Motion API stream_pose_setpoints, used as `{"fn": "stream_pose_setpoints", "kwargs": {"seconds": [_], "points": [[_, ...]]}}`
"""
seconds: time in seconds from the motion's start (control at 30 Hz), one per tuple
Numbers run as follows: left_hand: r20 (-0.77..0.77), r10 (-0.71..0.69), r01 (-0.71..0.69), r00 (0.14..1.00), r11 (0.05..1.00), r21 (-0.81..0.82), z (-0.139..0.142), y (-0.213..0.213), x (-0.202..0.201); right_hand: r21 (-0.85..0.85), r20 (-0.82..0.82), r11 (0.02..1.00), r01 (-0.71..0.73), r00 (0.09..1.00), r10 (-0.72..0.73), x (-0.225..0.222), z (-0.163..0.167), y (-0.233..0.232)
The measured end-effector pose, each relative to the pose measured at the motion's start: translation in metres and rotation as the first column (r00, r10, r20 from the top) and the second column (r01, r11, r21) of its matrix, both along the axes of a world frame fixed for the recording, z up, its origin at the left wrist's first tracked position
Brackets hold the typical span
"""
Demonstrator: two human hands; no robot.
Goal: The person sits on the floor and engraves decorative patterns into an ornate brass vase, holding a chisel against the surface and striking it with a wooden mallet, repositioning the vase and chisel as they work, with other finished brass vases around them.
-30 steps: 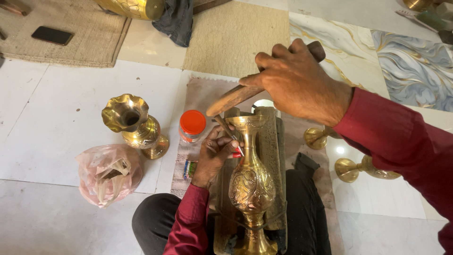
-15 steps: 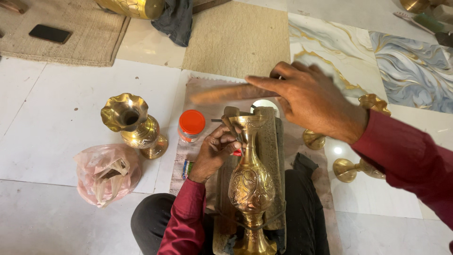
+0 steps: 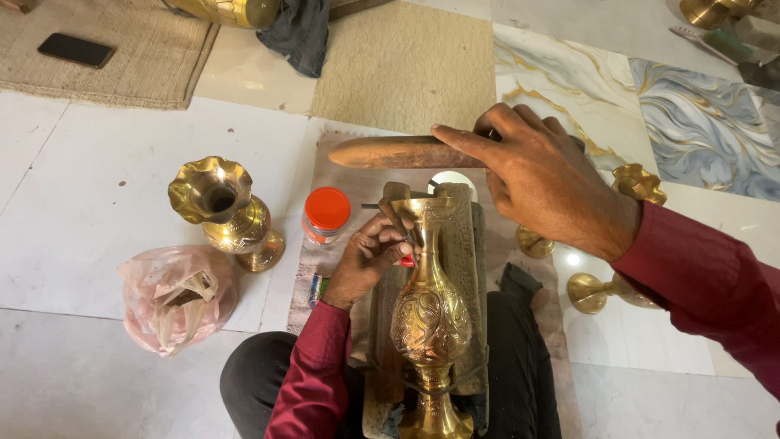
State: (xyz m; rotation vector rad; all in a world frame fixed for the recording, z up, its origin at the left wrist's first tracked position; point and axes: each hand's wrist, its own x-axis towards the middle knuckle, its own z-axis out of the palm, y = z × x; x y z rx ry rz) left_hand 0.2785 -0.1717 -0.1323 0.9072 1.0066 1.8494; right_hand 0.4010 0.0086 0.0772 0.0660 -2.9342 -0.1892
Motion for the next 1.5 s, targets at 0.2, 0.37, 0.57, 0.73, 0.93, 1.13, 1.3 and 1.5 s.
{"fn": "stream_pose_setpoints", "kwargs": {"seconds": [0.2,0.37,0.57,0.73,0.93,1.13,1.3,1.5], "points": [[-0.025,-0.023,0.023,0.999,0.999,0.033,0.003,0.0,-0.001,0.149,0.087,0.989,-0.021,0.996,0.008,-0.007,-0.006,0.001],[0.009,0.026,-0.026,1.0,0.999,0.035,0.0,0.0,0.002,0.044,0.066,0.998,-0.049,0.997,0.046,-0.013,-0.009,0.002],[0.138,0.179,-0.165,0.974,0.981,-0.106,-0.005,-0.001,0.015,0.108,0.102,0.994,-0.013,0.995,0.002,-0.027,-0.012,0.001],[0.255,0.228,-0.201,0.94,0.971,-0.127,-0.006,-0.002,0.022,0.334,0.293,0.942,-0.039,0.954,-0.065,-0.056,-0.011,-0.001],[0.328,0.309,-0.245,0.893,0.944,-0.22,-0.005,-0.005,0.03,0.322,0.431,0.945,-0.061,0.898,-0.089,-0.098,-0.004,-0.019],[0.36,0.396,-0.286,0.845,0.903,-0.322,-0.004,-0.005,0.038,0.45,0.487,0.89,-0.072,0.856,-0.176,-0.12,-0.004,-0.044],[0.393,0.414,-0.297,0.821,0.898,-0.324,-0.001,-0.006,0.041,0.426,0.45,0.898,-0.108,0.887,-0.106,-0.132,-0.004,-0.056],[0.403,0.463,-0.333,0.79,0.875,-0.352,0.002,-0.005,0.046,0.416,0.475,0.902,-0.116,0.873,-0.107,-0.134,-0.006,-0.053]]}}
